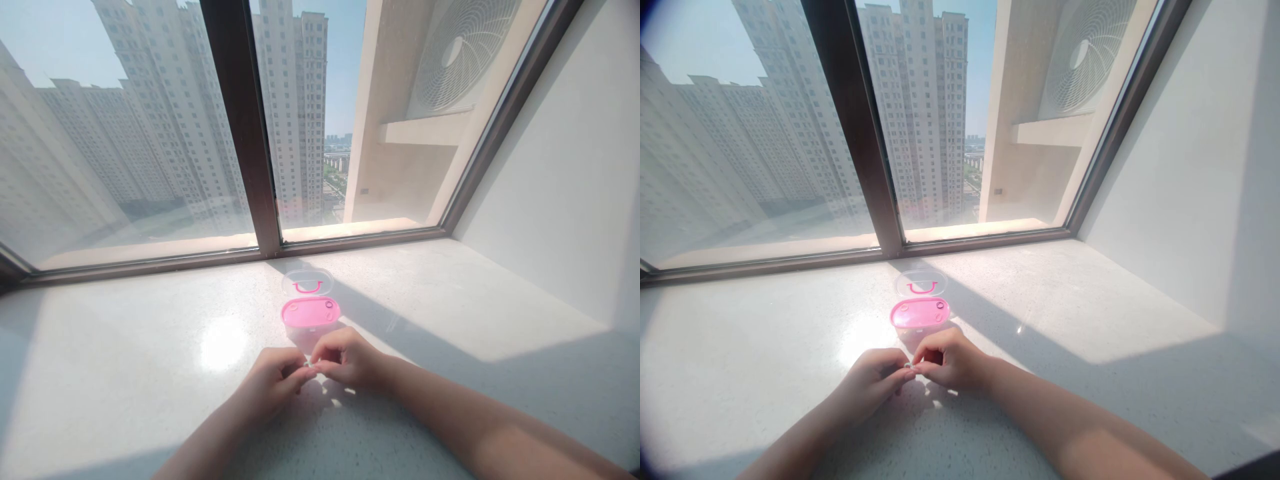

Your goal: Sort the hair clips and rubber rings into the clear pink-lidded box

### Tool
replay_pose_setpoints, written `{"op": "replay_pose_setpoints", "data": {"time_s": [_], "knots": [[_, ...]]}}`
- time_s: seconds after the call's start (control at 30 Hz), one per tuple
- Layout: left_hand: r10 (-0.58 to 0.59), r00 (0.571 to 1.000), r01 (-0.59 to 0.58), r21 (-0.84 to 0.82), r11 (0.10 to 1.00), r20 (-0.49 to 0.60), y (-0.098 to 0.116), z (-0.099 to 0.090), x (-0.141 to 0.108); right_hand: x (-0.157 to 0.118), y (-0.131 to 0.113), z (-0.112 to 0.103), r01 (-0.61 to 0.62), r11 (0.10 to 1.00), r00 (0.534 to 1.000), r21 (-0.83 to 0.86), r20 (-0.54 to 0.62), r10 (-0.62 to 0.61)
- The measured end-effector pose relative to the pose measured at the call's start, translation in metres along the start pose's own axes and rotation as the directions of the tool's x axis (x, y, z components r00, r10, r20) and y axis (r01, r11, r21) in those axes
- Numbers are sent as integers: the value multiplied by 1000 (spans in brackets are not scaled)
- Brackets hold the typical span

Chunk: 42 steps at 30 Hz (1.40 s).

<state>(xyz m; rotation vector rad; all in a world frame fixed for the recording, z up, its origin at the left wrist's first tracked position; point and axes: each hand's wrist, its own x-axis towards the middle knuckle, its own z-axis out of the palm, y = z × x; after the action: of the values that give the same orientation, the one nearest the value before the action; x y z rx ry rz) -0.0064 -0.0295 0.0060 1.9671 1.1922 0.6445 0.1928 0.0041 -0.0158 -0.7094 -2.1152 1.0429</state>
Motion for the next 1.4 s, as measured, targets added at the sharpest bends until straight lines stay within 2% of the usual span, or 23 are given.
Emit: {"op": "replay_pose_setpoints", "data": {"time_s": [0.13,0.3,0.47,0.57,0.67,0.73,0.8,0.9,1.03,1.27,1.4], "knots": [[-49,998,50,-39,998,32,0,0,1,-2,-1,2,-38,992,999,118,7,38],[-83,991,96,-120,988,108,-2,1,0,-4,-4,2,-70,983,997,169,46,63],[-86,991,102,-166,981,102,-3,3,0,-6,-6,4,-103,963,993,248,77,87],[-20,1000,18,-153,988,-17,-3,4,1,-4,-8,5,-110,953,994,281,26,107],[113,978,-139,-143,980,-173,-5,4,0,0,-12,5,-210,891,973,403,-3,231],[250,942,-274,-81,958,-221,-6,5,-1,2,-13,6,-309,810,938,498,20,346],[392,893,-397,21,917,-221,-6,5,-2,4,-14,7,-385,736,900,557,51,432],[519,826,-497,151,855,-218,-5,5,-4,5,-11,10,-431,662,870,613,89,484],[559,789,-517,217,828,-254,-4,5,-4,5,-8,13,-416,596,875,687,123,469],[531,787,-460,275,844,-315,3,9,-5,5,-13,14,-428,507,856,749,156,492],[518,776,-436,288,853,-360,7,9,-5,5,-18,14,-421,508,860,752,151,488]]}}
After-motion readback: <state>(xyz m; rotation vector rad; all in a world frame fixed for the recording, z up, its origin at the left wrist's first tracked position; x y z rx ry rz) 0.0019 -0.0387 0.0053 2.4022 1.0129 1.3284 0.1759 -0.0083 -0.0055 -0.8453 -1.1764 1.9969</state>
